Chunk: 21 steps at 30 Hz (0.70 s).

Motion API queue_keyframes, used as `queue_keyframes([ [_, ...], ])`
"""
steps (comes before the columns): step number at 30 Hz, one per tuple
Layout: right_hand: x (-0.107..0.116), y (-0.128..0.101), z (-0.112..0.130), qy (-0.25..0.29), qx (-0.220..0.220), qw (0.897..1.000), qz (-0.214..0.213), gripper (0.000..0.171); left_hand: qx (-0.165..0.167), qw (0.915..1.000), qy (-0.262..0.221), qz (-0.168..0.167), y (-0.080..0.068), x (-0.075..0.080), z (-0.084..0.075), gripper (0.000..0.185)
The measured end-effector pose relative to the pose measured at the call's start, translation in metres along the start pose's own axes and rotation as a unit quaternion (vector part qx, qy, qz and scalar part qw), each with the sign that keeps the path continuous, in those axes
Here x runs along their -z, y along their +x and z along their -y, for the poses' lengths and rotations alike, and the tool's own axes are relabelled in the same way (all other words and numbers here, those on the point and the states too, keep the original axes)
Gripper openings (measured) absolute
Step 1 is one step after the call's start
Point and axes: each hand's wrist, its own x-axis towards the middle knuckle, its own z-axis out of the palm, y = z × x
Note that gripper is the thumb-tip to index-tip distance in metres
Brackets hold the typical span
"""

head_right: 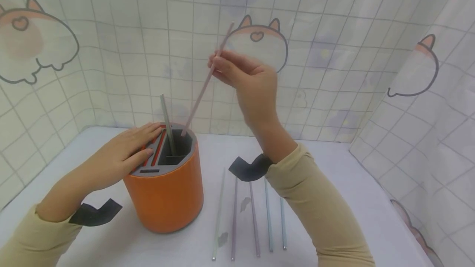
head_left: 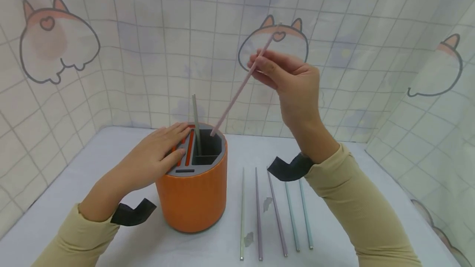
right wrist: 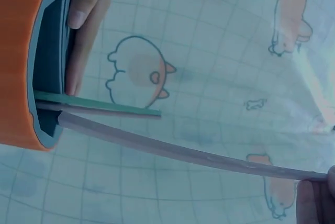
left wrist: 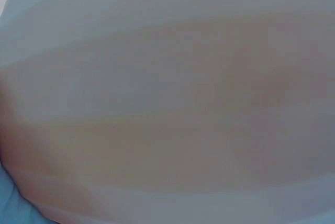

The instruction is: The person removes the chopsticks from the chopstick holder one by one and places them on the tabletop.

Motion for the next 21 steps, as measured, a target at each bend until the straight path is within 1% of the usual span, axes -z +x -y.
queue_keyframes([
  [2, 0.005, 0.003, 0.008, 0.014, 0.008, 1.000, -0.019, 0.012, 0.003, 1.0000, -0.001, 0.002, 0.000, 0.000, 0.000, 0.057],
  [5, 0.014, 0.006, 0.019, 0.041, 0.000, 0.998, -0.050, 0.013, 0.004, 1.0000, -0.002, 0.002, 0.000, 0.000, 0.000, 0.056],
  [9, 0.030, 0.009, 0.029, 0.048, -0.011, 0.996, -0.080, 0.019, -0.002, 1.0000, -0.002, 0.000, 0.000, 0.001, 0.000, 0.057],
  [13, 0.052, 0.008, 0.032, 0.023, -0.030, 0.995, -0.096, 0.026, -0.004, 1.0000, -0.003, -0.003, 0.001, 0.000, 0.001, 0.056],
  [16, 0.071, 0.005, 0.029, -0.006, -0.056, 0.993, -0.099, 0.030, -0.004, 1.0000, -0.004, -0.005, 0.000, -0.001, 0.002, 0.056],
  [21, 0.106, -0.004, 0.016, -0.069, -0.100, 0.988, -0.095, 0.026, -0.001, 1.0000, -0.001, -0.004, 0.000, -0.002, 0.002, 0.056],
])
